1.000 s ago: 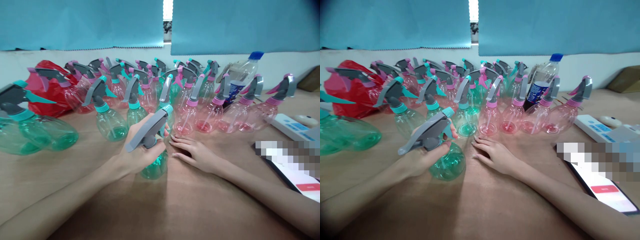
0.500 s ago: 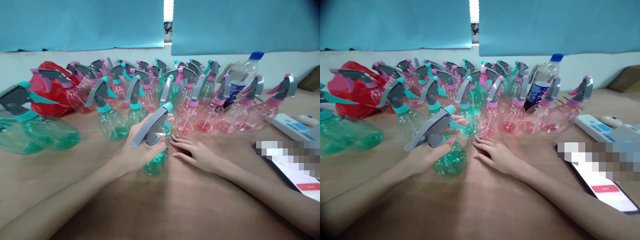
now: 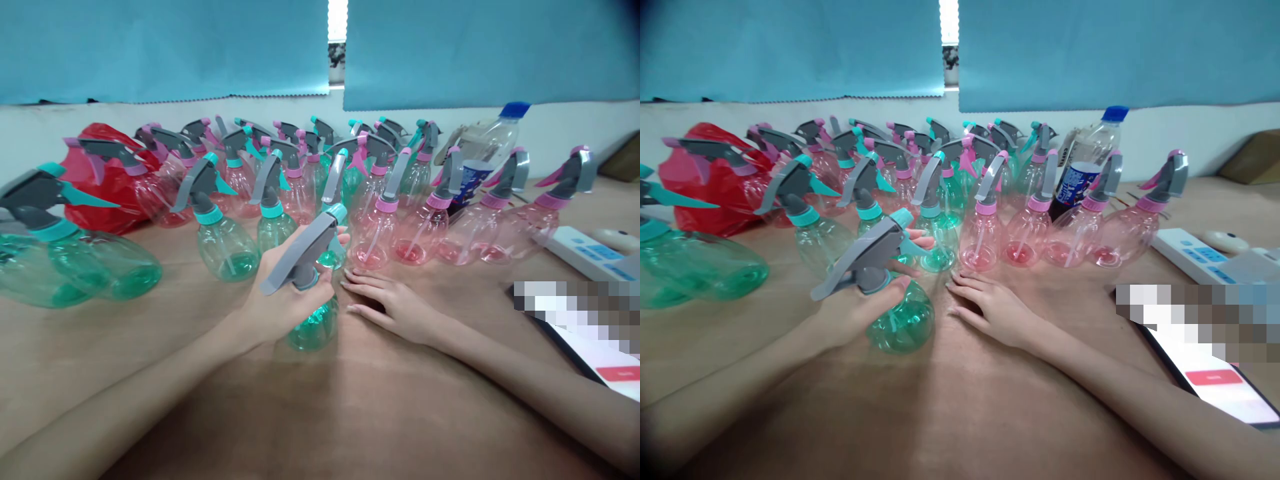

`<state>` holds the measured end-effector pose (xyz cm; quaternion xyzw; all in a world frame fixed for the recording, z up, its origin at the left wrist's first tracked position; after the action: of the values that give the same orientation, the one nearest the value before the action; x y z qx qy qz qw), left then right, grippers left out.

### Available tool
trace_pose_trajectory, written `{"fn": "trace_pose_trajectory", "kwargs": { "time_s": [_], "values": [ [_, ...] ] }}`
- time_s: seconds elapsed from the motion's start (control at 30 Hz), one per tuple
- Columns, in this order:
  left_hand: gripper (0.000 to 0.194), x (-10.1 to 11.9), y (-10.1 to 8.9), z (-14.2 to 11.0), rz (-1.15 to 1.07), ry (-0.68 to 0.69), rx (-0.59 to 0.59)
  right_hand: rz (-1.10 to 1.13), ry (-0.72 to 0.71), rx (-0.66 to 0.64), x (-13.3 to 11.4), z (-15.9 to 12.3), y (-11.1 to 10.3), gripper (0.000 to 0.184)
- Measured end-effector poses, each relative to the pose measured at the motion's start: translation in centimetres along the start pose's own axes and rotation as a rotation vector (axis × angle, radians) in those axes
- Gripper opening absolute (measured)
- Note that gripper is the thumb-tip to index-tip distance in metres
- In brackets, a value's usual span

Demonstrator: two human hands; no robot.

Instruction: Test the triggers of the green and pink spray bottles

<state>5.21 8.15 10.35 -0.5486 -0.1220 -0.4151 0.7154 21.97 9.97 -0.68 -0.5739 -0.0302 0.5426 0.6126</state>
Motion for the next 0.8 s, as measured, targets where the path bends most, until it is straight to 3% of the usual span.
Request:
{"fn": "trace_pose_trajectory", "kwargs": {
  "time_s": [0.8],
  "values": [
    [0.047, 0.03, 0.0, 0.18, -0.122, 0.011, 0.004, -0.017, -0.002, -0.011, 0.0, 0.02, 0.08, 0.043]
  ]
}}
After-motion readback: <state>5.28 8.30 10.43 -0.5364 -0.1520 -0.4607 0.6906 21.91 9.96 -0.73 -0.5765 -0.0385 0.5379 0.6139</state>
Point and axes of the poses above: each hand's wrist, its own z-axis towards the middle knuckle, its own y-axis out of the palm, x = y × z, the point moved 5 cm from there along z, towards the middle knuckle, and after that the axes turned 10 degrees about z, right-handed, at the moved point
